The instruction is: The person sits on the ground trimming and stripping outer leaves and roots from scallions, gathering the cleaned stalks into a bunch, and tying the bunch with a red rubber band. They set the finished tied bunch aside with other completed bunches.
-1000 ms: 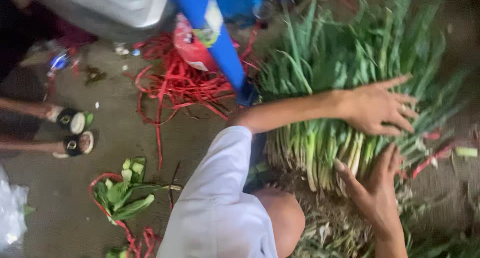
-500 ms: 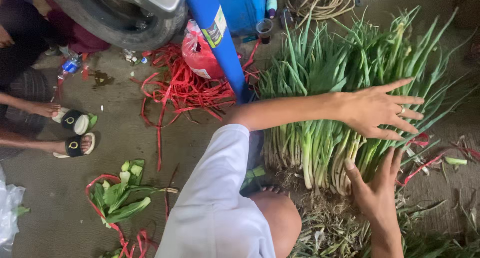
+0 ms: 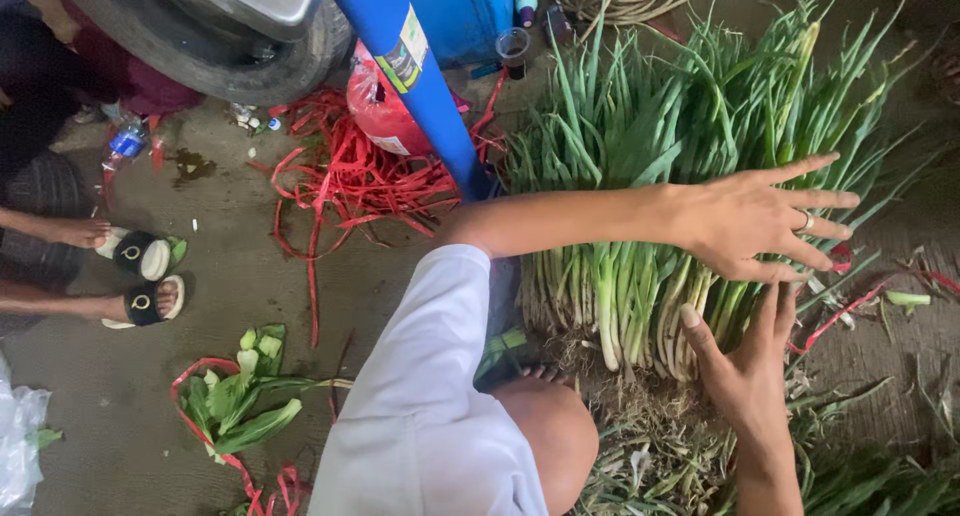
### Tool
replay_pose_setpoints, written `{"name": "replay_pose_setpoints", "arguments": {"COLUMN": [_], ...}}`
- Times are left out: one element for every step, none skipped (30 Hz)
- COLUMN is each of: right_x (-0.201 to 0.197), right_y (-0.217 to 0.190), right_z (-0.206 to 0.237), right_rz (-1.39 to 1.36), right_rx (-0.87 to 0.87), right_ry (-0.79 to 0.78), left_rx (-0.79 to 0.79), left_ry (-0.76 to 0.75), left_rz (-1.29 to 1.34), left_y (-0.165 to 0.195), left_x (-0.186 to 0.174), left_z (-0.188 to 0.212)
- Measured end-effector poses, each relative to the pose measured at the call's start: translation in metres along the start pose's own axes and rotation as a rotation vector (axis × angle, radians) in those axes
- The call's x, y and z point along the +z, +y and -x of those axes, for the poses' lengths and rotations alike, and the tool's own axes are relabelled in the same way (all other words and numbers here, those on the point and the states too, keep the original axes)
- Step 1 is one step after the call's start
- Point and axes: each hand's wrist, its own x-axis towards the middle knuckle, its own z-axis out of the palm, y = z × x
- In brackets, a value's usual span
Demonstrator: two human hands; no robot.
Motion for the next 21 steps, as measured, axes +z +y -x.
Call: {"name": "replay_pose_setpoints", "arguments": {"right_x": [0.000, 0.000, 0.000, 0.000, 0.000, 0.000, 0.000, 0.001, 0.001, 0.001, 0.001, 0.000, 0.000, -0.001, -0.002, -0.002, -0.002, -0.002, -0.001, -0.002, -0.006], "right_y": [0.002, 0.004, 0.006, 0.008, 0.010, 0.012, 0.014, 0.015, 0.015, 0.014, 0.012, 0.008, 0.004, 0.000, -0.005, -0.009, -0.012, -0.014, -0.012, -0.009, -0.003], "right_z": [0.000, 0.000, 0.000, 0.000, 0.001, 0.002, 0.002, 0.003, 0.003, 0.003, 0.002, 0.001, 0.000, -0.001, -0.002, -0.001, -0.001, 0.003, 0.006, 0.018, 0.033], "right_rz": [0.021, 0.044, 0.034, 0.022, 0.009, 0.004, 0.000, -0.003, -0.021, -0.039, -0.057, -0.051, -0.045, -0.040, -0.070, -0.098, -0.126, -0.122, -0.117, -0.104, -0.074], "right_rx": [-0.012, -0.025, -0.007, 0.009, 0.025, 0.030, 0.035, 0.040, 0.046, 0.051, 0.055, 0.045, 0.036, 0.028, 0.024, 0.019, 0.024, -0.050, -0.092, -0.082, -0.058], "right_ry": [0.004, 0.006, 0.002, 0.002, 0.003, 0.005, 0.006, 0.009, 0.012, 0.013, 0.014, 0.013, 0.012, 0.010, 0.006, 0.002, -0.002, -0.008, -0.009, 0.005, -0.027], "left_rx": [0.007, 0.006, 0.004, 0.002, 0.001, -0.001, -0.004, 0.001, 0.005, 0.007, 0.010, 0.013, 0.017, 0.039, 0.060, 0.079, 0.143, 0.218, 0.310, 0.232, 0.176], "left_ry": [-0.001, -0.008, -0.014, -0.021, -0.030, -0.040, -0.050, -0.050, -0.050, -0.050, -0.052, -0.056, -0.060, -0.042, -0.024, -0.004, 0.017, 0.035, 0.048, -0.063, -0.187], "left_rz": [-0.003, 0.007, 0.018, 0.026, 0.024, 0.025, 0.028, 0.028, 0.028, 0.029, 0.023, 0.016, 0.010, 0.026, 0.042, 0.059, 0.042, 0.041, 0.068, 0.152, 0.241], "left_y": [0.000, 0.000, 0.001, 0.000, 0.001, 0.001, 0.002, 0.003, 0.004, 0.005, 0.006, 0.008, 0.008, 0.009, 0.010, 0.011, 0.011, 0.014, 0.020, 0.026, 0.029], "left_x": [0.001, 0.002, 0.003, 0.005, 0.005, 0.006, 0.006, 0.006, 0.005, 0.005, 0.004, 0.004, 0.006, 0.008, 0.012, 0.017, 0.024, 0.032, 0.042, 0.051, 0.059], "left_z": [-0.001, -0.001, -0.002, -0.003, -0.004, -0.005, -0.005, -0.005, -0.004, -0.003, -0.003, -0.003, -0.004, -0.005, -0.008, -0.012, -0.015, -0.020, -0.024, -0.024, -0.020]}}
